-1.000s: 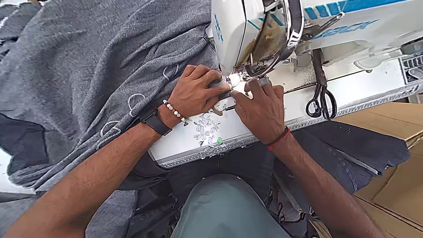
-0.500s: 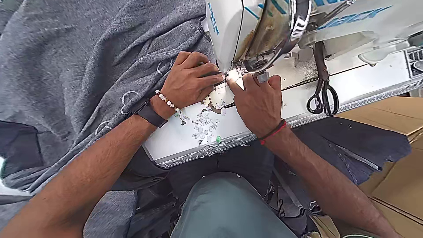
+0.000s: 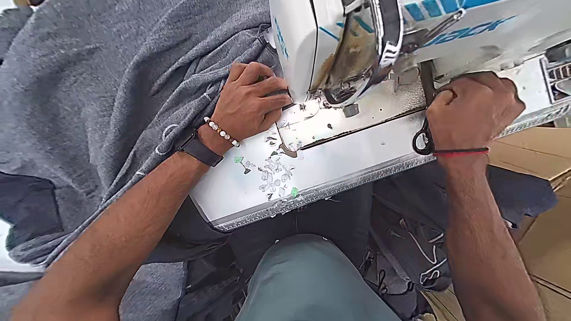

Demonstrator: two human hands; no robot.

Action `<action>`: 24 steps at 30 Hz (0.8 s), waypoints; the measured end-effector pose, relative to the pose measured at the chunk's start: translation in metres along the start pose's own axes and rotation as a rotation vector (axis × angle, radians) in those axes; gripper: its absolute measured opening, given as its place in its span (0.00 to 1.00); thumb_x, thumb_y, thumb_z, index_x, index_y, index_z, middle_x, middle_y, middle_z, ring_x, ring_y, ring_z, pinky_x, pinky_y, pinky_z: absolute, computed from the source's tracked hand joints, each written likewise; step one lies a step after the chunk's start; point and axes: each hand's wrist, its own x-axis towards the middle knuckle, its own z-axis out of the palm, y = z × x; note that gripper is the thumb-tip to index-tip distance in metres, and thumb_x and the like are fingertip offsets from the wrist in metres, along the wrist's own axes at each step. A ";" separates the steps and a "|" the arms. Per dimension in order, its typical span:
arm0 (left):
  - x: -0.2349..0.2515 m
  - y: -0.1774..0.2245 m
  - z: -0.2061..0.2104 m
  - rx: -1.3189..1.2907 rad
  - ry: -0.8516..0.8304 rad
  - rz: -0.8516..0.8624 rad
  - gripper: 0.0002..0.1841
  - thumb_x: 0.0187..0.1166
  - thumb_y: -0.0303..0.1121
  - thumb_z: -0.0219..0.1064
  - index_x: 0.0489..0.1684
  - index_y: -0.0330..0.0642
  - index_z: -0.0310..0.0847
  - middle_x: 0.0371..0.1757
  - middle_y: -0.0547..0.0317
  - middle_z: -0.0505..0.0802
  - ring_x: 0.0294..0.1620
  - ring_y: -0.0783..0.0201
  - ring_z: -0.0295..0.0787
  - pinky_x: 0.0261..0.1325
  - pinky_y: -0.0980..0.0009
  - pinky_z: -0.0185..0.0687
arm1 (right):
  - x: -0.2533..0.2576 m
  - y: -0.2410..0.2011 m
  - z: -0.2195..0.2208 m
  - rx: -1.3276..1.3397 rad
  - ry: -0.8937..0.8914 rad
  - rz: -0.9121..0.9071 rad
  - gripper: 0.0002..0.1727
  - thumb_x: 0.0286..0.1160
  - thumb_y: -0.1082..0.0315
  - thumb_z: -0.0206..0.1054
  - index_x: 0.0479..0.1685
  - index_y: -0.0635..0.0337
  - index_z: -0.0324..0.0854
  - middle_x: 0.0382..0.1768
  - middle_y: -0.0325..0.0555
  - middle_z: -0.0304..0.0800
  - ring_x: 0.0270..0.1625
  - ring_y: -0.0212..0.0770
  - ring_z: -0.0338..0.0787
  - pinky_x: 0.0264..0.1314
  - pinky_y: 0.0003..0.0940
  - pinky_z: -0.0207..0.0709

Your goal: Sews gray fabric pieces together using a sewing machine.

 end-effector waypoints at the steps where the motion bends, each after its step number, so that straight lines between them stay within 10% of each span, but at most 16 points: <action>1: 0.000 0.000 -0.001 0.002 -0.003 0.009 0.15 0.85 0.40 0.57 0.53 0.56 0.93 0.64 0.58 0.93 0.71 0.47 0.81 0.73 0.47 0.65 | 0.002 -0.003 0.000 0.013 0.008 0.025 0.20 0.82 0.58 0.52 0.45 0.56 0.91 0.57 0.56 0.93 0.65 0.63 0.89 0.57 0.68 0.75; 15: 0.002 0.008 0.002 -0.028 -0.003 -0.049 0.16 0.84 0.41 0.56 0.56 0.51 0.90 0.66 0.53 0.91 0.75 0.52 0.81 0.77 0.51 0.71 | -0.026 0.008 0.004 0.191 0.067 0.044 0.21 0.86 0.59 0.49 0.62 0.49 0.88 0.61 0.52 0.92 0.58 0.61 0.92 0.48 0.70 0.78; 19: -0.019 -0.024 -0.008 0.071 -0.156 -0.443 0.30 0.91 0.57 0.40 0.89 0.63 0.68 0.91 0.62 0.70 0.91 0.57 0.63 0.90 0.49 0.57 | -0.012 0.004 0.000 0.200 0.041 0.062 0.21 0.84 0.57 0.53 0.60 0.50 0.90 0.61 0.55 0.93 0.60 0.65 0.91 0.53 0.76 0.75; 24: -0.089 0.082 -0.039 -0.149 -0.387 -0.110 0.33 0.88 0.64 0.42 0.87 0.60 0.70 0.94 0.62 0.64 0.96 0.53 0.51 0.94 0.41 0.45 | -0.014 0.005 -0.006 0.204 0.035 0.013 0.21 0.83 0.59 0.53 0.58 0.55 0.91 0.58 0.60 0.94 0.59 0.68 0.92 0.53 0.77 0.75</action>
